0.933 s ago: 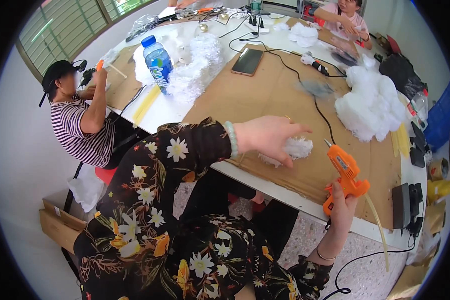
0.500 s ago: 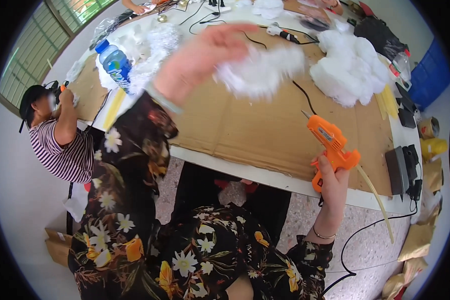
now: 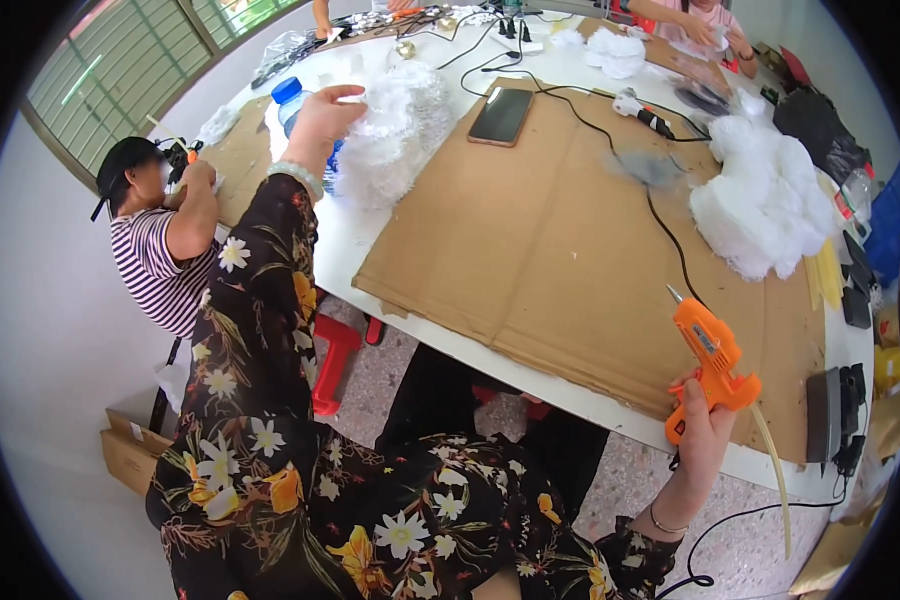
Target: Applying cotton fiberfill to a craft object using a hot glue gun.
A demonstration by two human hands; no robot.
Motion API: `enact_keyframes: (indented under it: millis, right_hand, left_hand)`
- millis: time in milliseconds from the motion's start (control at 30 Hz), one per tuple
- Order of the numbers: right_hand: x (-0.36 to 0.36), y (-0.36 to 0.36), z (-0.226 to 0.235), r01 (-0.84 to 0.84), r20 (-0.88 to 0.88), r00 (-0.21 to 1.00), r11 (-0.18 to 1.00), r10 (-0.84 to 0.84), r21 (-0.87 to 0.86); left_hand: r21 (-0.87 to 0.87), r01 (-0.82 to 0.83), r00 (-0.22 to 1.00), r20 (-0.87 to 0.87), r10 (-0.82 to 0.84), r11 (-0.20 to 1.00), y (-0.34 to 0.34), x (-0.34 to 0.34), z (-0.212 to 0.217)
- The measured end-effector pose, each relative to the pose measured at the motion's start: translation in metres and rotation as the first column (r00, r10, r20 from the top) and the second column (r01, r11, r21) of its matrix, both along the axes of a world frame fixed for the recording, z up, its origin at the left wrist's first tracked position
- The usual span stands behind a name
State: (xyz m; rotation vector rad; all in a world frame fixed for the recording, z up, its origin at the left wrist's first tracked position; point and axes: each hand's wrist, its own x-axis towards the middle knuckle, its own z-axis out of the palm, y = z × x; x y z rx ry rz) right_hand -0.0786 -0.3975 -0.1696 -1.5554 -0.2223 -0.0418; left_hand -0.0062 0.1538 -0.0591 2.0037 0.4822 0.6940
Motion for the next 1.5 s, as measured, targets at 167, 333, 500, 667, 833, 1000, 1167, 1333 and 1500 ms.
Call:
enact_keyframes:
  millis: [167, 333, 500, 667, 833, 1000, 1167, 1333, 1500]
  right_hand:
    - [0.000, -0.001, 0.004, -0.017, -0.009, 1.000, 1.000, 0.017, -0.010]
    - [0.003, 0.000, 0.004, -0.019, 0.014, 1.000, 0.999, 0.020, -0.036]
    - [0.001, 0.001, 0.009, 0.003, -0.018, 1.000, 0.999, -0.004, -0.050]
    - [0.002, 0.002, 0.009, -0.008, 0.040, 0.999, 0.999, 0.009, -0.041]
    - [0.005, -0.011, -0.003, 0.096, 0.050, 0.993, 0.987, -0.103, 0.130]
    - [0.013, -0.030, 0.008, 0.313, 0.108, 0.935, 0.928, -0.339, 0.200]
    - [0.017, -0.044, 0.018, 0.401, 0.205, 0.904, 0.910, -0.374, -0.107]
    - [0.014, 0.003, 0.038, 0.338, 0.412, 0.900, 0.825, -0.142, -0.454]
    - [0.023, 0.042, 0.043, 0.347, 0.470, 0.850, 0.417, 0.239, -0.840]
  left_hand:
    - [0.610, -0.084, 0.977, -0.105, 0.185, 0.788, -0.022, -0.010, -0.009]
    - [0.830, -0.092, 0.990, 0.016, 0.142, 0.550, -0.059, -0.025, 0.002]
    - [0.781, 0.025, 0.972, 0.127, -0.199, 0.623, -0.111, -0.034, 0.000]
    - [0.826, 0.192, 0.851, 0.128, -0.509, 0.530, -0.171, -0.019, -0.050]
    - [0.719, 0.615, 0.769, -0.454, -0.449, 0.326, -0.169, -0.034, -0.053]
    - [0.502, 0.671, 0.733, -0.343, -0.587, 0.545, -0.147, -0.108, -0.043]
    - [0.070, 0.342, 0.920, -0.230, -0.318, 0.937, -0.114, -0.172, -0.054]
    - [0.389, 0.036, 0.991, 0.108, -0.084, 0.921, -0.101, -0.194, -0.072]
    - [-0.200, 0.304, 0.921, 0.310, -0.235, 0.931, -0.156, -0.160, -0.078]
